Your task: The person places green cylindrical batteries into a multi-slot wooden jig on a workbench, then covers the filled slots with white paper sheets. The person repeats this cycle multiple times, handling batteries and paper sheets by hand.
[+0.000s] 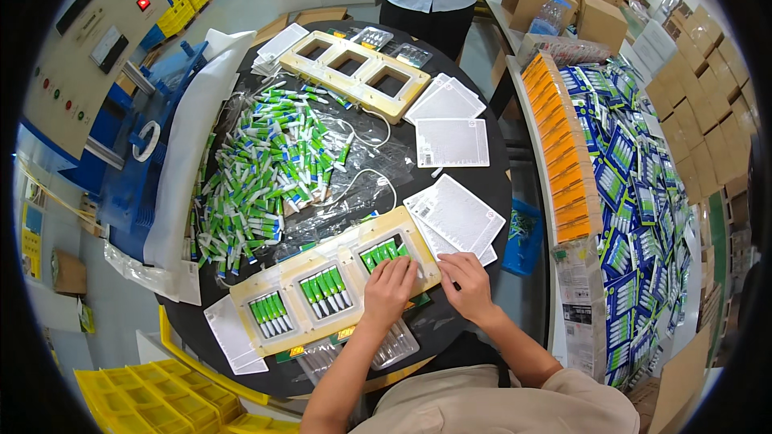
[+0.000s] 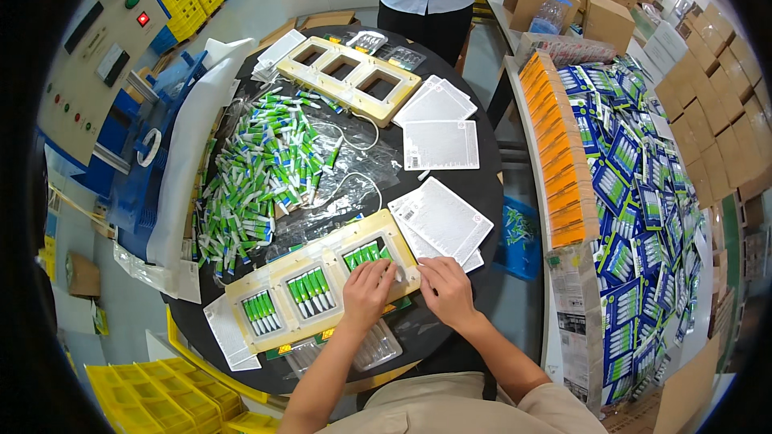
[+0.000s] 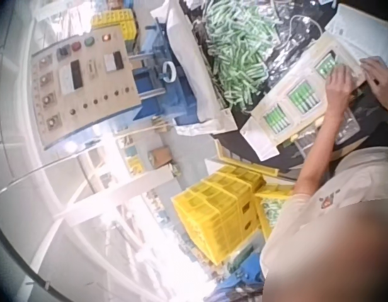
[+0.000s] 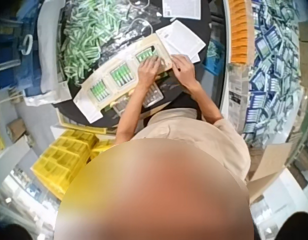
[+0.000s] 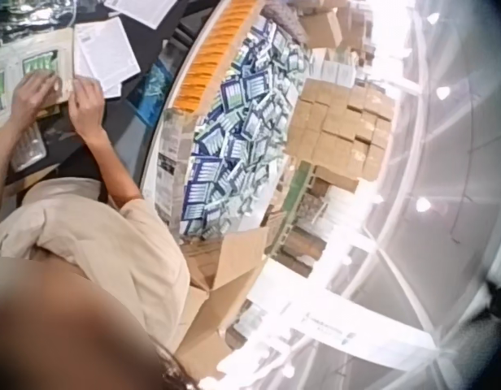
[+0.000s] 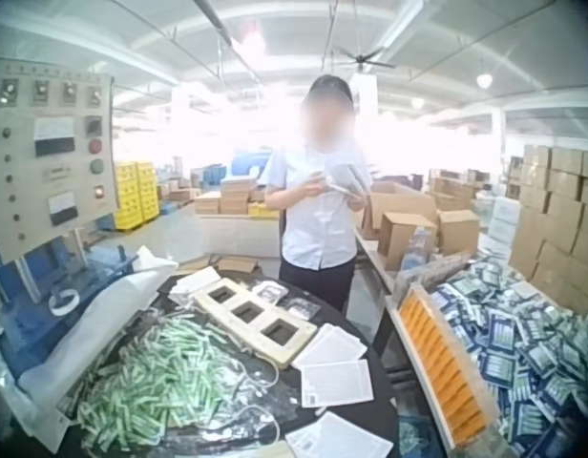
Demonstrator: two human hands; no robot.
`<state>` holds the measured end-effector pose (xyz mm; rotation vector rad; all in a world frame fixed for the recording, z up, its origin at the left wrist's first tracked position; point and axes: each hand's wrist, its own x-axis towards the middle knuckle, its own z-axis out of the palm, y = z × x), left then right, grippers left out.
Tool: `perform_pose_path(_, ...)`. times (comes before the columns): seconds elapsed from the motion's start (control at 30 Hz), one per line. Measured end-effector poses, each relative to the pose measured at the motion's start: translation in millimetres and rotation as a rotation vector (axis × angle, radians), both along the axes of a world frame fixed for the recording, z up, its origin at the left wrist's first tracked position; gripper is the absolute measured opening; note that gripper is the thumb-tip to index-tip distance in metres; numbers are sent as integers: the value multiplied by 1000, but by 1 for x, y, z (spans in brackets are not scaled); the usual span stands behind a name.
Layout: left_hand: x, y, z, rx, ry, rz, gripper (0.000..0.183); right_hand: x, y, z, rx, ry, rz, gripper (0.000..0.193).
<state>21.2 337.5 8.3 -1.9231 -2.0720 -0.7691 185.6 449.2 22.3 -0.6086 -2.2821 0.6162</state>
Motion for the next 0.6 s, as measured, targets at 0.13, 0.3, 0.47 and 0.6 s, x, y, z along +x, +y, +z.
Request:
perform_pose_path(0.13, -2, 3, -8, -29, -6, 35, 33, 13, 10, 0, 53, -14, -56, 26)
perform_pose_path(0.3, -4, 0, -8, -106, -94, 15, 52, 23, 57, 11, 248, -434, -41, 54)
perform_pose_path(0.47, -1, -10, -3, -331, -72, 76, 72, 33, 99, 5, 483, -839, 112, 67)
perform_pose_path(0.6, -3, -9, 4, -369, -56, 84, 73, 38, 108, 5, 476, -830, 229, 59)
